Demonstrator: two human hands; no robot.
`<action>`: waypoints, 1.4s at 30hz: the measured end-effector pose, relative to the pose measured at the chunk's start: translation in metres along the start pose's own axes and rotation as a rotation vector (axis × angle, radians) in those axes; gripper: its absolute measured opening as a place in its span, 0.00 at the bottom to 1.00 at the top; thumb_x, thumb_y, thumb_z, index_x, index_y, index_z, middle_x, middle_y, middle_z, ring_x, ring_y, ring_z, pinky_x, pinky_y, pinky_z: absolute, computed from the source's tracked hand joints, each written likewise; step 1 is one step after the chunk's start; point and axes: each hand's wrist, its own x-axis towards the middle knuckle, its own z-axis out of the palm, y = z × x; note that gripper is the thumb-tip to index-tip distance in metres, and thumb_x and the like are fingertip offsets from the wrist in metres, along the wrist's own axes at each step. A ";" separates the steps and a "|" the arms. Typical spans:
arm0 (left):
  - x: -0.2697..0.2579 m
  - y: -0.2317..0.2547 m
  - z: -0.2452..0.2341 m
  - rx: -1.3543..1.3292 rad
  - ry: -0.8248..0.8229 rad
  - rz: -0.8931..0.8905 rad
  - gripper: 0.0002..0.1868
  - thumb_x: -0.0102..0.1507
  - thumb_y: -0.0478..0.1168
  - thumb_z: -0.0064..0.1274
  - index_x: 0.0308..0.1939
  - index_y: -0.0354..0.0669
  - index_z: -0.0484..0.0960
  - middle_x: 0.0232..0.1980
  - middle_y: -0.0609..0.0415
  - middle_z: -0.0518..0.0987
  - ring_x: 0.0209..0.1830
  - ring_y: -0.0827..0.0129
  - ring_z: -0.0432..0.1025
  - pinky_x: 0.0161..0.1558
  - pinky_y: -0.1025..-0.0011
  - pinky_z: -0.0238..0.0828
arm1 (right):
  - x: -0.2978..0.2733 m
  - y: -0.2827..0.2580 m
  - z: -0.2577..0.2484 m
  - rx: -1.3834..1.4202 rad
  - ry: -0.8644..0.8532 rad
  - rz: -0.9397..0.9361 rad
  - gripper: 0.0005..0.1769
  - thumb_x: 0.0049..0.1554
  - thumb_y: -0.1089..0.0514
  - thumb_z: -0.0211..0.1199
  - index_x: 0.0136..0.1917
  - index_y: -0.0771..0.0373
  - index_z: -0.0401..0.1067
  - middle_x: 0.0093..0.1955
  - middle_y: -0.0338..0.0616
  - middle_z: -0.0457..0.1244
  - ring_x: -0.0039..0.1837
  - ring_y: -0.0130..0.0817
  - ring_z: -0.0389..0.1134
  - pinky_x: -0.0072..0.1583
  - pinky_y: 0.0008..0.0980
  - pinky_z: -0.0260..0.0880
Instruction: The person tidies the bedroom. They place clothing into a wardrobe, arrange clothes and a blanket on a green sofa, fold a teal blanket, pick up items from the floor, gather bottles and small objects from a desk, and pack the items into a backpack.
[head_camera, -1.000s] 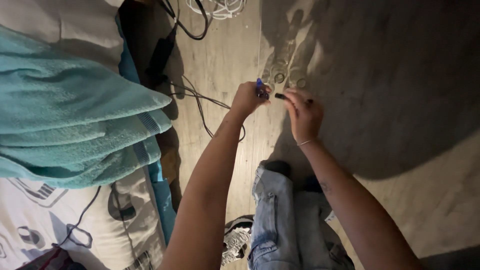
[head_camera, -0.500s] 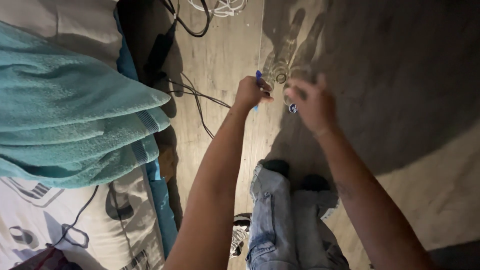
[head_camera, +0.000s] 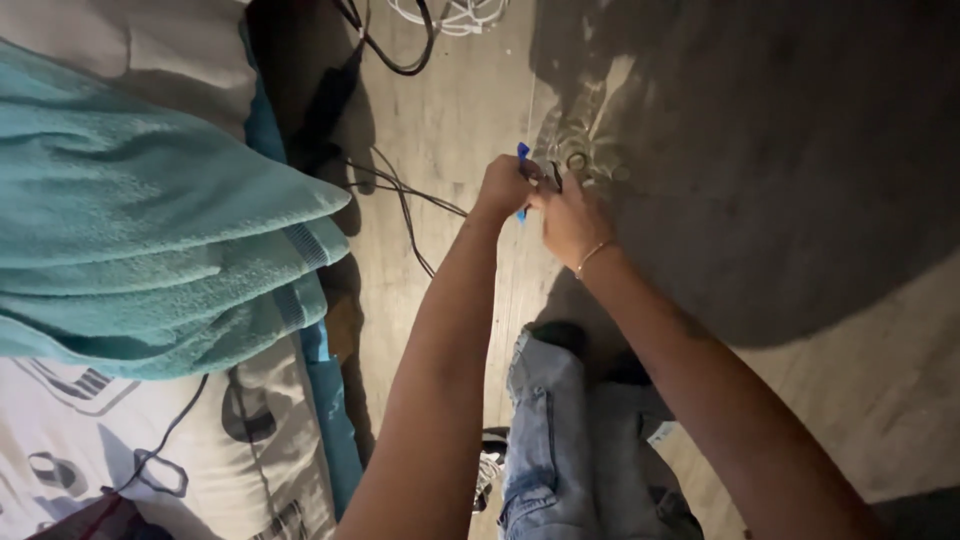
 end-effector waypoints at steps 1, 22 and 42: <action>0.003 -0.006 0.006 0.055 0.038 0.046 0.17 0.43 0.44 0.70 0.32 0.40 0.88 0.28 0.47 0.84 0.28 0.63 0.81 0.35 0.67 0.78 | -0.004 0.006 0.002 0.026 0.052 -0.063 0.18 0.56 0.62 0.60 0.57 0.47 0.80 0.61 0.55 0.61 0.50 0.57 0.70 0.49 0.53 0.70; -0.006 0.008 0.005 0.041 0.073 0.085 0.17 0.38 0.42 0.71 0.30 0.42 0.90 0.28 0.48 0.84 0.28 0.62 0.80 0.33 0.67 0.76 | 0.013 0.027 0.028 0.028 0.284 -0.262 0.07 0.52 0.60 0.70 0.46 0.57 0.78 0.54 0.50 0.64 0.47 0.51 0.71 0.46 0.46 0.71; -0.136 -0.046 -0.026 -0.283 0.389 0.078 0.30 0.51 0.38 0.73 0.56 0.36 0.83 0.50 0.49 0.85 0.47 0.67 0.80 0.48 0.66 0.77 | -0.113 0.012 -0.035 0.207 0.216 0.099 0.33 0.62 0.56 0.61 0.79 0.55 0.58 0.68 0.62 0.59 0.63 0.61 0.64 0.57 0.50 0.69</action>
